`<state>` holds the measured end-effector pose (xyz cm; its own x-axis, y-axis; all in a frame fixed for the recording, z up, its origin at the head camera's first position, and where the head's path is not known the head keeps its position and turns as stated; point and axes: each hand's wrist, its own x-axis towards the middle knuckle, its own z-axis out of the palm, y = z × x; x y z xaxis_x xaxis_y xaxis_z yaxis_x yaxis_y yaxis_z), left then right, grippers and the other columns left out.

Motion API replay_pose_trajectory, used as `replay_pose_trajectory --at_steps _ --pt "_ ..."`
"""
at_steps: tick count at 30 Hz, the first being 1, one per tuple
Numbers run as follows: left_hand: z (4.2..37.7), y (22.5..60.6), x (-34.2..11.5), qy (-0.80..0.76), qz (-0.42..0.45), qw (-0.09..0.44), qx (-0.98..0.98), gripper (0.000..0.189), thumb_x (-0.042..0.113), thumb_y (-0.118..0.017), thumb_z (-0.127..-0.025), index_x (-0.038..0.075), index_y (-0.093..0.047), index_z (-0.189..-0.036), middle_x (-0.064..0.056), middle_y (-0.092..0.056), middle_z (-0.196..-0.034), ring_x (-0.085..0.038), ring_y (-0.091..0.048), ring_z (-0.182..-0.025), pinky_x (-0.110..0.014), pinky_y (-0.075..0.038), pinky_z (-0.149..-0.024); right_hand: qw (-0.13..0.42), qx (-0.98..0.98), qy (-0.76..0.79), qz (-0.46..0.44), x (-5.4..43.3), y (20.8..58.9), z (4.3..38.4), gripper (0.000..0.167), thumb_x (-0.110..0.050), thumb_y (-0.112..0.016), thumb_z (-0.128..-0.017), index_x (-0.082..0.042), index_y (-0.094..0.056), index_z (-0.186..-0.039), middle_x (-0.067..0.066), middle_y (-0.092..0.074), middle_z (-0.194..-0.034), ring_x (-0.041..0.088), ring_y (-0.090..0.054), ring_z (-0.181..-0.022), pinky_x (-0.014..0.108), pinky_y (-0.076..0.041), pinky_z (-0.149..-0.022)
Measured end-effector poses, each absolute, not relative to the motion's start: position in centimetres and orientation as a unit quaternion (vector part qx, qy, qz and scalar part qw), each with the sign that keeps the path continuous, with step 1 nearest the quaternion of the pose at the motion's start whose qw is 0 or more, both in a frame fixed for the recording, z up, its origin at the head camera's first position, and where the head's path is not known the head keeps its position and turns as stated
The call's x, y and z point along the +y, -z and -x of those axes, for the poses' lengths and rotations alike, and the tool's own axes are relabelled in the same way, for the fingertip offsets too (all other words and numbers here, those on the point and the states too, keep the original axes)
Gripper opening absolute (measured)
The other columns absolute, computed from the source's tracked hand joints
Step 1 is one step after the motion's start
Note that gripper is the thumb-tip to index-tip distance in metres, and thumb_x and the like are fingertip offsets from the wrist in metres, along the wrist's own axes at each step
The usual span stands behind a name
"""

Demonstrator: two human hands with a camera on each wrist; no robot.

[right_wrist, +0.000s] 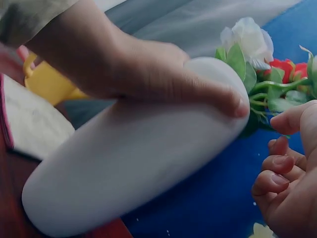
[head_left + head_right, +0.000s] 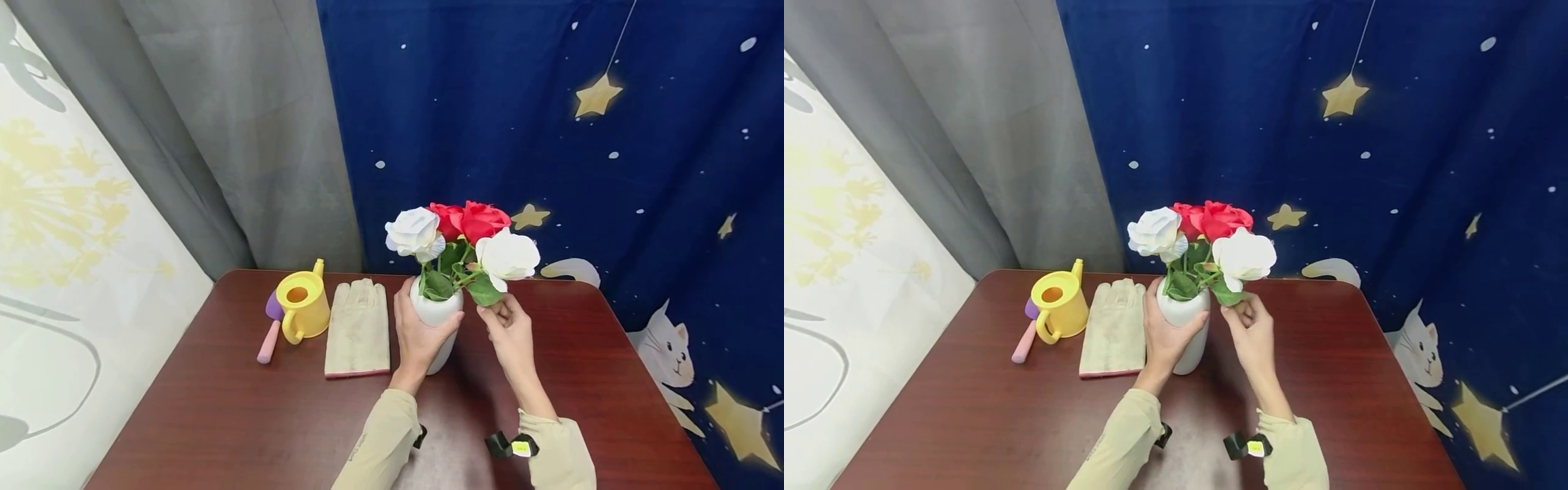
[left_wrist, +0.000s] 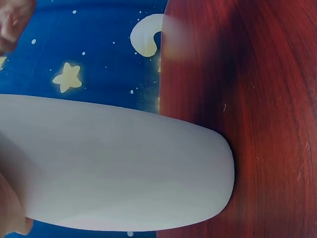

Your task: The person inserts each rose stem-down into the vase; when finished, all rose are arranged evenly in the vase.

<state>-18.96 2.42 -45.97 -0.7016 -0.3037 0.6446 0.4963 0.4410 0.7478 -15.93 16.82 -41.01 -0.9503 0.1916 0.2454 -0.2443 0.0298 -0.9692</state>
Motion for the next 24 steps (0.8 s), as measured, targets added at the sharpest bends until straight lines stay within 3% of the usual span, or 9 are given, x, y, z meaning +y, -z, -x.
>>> replay_pose_trajectory --at_steps 5,13,20,24 --pt "19.3 46.0 2.7 0.525 0.062 0.393 -0.753 0.094 0.054 -0.079 -0.059 0.016 -0.039 -0.135 -0.001 -0.047 -0.118 -0.014 -0.045 -0.106 -0.033 -0.043 -0.084 0.177 -0.675 -0.716 -0.012 17.8 41.5 15.4 0.015 0.002 -0.06 -0.087 -0.002 -0.059 -0.102 -0.001 -0.046 -0.06 0.004 -0.037 -0.046 0.017 -0.029 -0.041" --pt "21.7 46.0 2.6 0.518 0.057 0.387 -0.76 0.095 0.055 -0.079 -0.06 0.011 -0.039 -0.135 -0.001 -0.046 -0.12 -0.014 -0.045 -0.107 -0.035 -0.044 -0.085 0.158 -0.66 -0.734 0.016 18.6 42.8 14.6 0.021 0.001 -0.057 -0.089 0.004 -0.056 -0.11 0.001 -0.044 -0.06 0.006 -0.032 -0.045 0.017 -0.024 -0.041" --pt "23.4 46.0 2.8 0.521 0.059 0.381 -0.762 0.094 0.055 -0.079 -0.061 0.017 -0.038 -0.136 0.0 -0.046 -0.121 -0.013 -0.044 -0.108 -0.034 -0.044 -0.085 0.162 -0.649 -0.743 0.027 19.2 44.1 14.3 0.018 0.001 -0.056 -0.09 -0.001 -0.056 -0.108 -0.001 -0.042 -0.059 0.005 -0.03 -0.044 0.017 -0.022 -0.04" --pt "24.0 45.8 3.0 0.521 0.06 0.381 -0.761 0.094 0.055 -0.078 -0.061 0.016 -0.037 -0.136 0.0 -0.045 -0.122 -0.013 -0.044 -0.109 -0.034 -0.044 -0.086 0.171 -0.651 -0.74 0.01 19.5 45.6 14.5 0.021 0.0 -0.057 -0.089 -0.002 -0.055 -0.109 -0.001 -0.039 -0.058 0.007 -0.029 -0.044 0.023 -0.018 -0.039"
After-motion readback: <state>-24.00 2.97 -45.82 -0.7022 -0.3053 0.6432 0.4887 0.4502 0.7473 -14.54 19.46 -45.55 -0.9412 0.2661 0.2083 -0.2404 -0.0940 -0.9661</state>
